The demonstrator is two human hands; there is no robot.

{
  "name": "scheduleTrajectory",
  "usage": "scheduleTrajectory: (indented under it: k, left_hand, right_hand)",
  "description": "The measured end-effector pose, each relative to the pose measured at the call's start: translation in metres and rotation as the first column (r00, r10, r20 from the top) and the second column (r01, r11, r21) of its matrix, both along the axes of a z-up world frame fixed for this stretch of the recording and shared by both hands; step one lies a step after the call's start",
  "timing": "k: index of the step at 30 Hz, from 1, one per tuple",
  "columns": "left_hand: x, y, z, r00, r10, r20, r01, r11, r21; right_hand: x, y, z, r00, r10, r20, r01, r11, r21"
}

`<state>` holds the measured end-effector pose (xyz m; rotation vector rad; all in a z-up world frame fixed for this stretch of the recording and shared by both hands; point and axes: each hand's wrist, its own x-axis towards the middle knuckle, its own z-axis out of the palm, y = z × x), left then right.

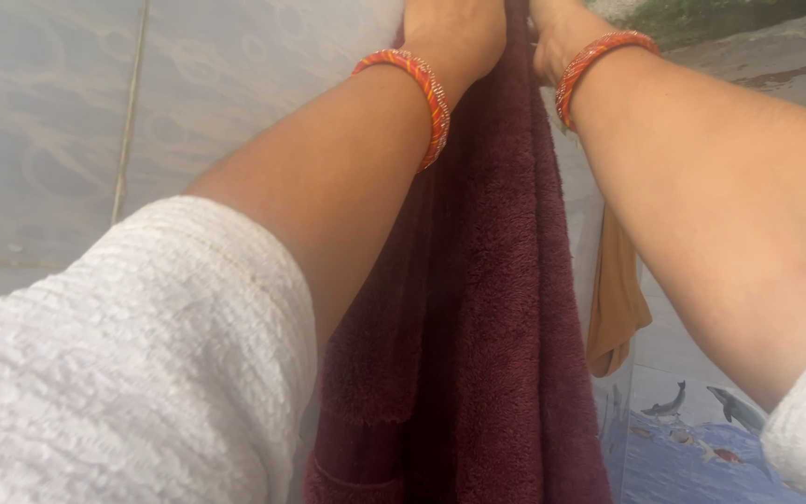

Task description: The person hangs a towel on a hook inside the bathroom, carries a bucket from outside into the bathroom, and turns on a tap to fill the bucket with water.

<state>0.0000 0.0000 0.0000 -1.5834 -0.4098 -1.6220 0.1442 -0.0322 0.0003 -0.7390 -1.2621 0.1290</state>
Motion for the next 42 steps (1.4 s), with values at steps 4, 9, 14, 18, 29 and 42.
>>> scheduleTrajectory:
  k: [4, 9, 14, 18, 29, 42]
  left_hand:
    - [-0.006, -0.011, -0.008, 1.000, 0.020, -0.004, -0.020, 0.999, 0.032]
    - [-0.014, -0.027, -0.023, 0.999, -0.043, 0.012, 0.042, 0.999, 0.012]
    - [-0.018, -0.036, -0.038, 0.999, 0.015, 0.037, -0.018, 0.998, 0.065]
    - [-0.020, -0.043, -0.044, 0.996, 0.083, -0.022, -0.084, 0.994, -0.067]
    - [-0.013, -0.050, -0.056, 0.999, 0.040, -0.019, -0.042, 0.994, -0.104]
    - [-0.019, -0.091, -0.169, 0.993, -0.103, 0.055, 0.109, 0.988, -0.113]
  right_hand:
    - [0.003, 0.000, 0.005, 1.000, 0.022, -0.011, -0.021, 1.000, 0.019]
    - [0.009, 0.006, 0.015, 1.000, 0.026, 0.016, -0.027, 0.999, 0.040]
    - [0.014, 0.010, 0.030, 0.998, -0.063, 0.018, 0.062, 0.994, 0.086]
    - [0.017, 0.015, 0.024, 0.997, 0.045, 0.068, -0.055, 0.987, 0.153]
    - [0.018, 0.011, -0.024, 0.957, -0.280, -0.074, 0.286, 0.954, 0.092]
    - [-0.011, -0.050, -0.145, 0.844, -0.537, -0.020, 0.535, 0.837, 0.117]
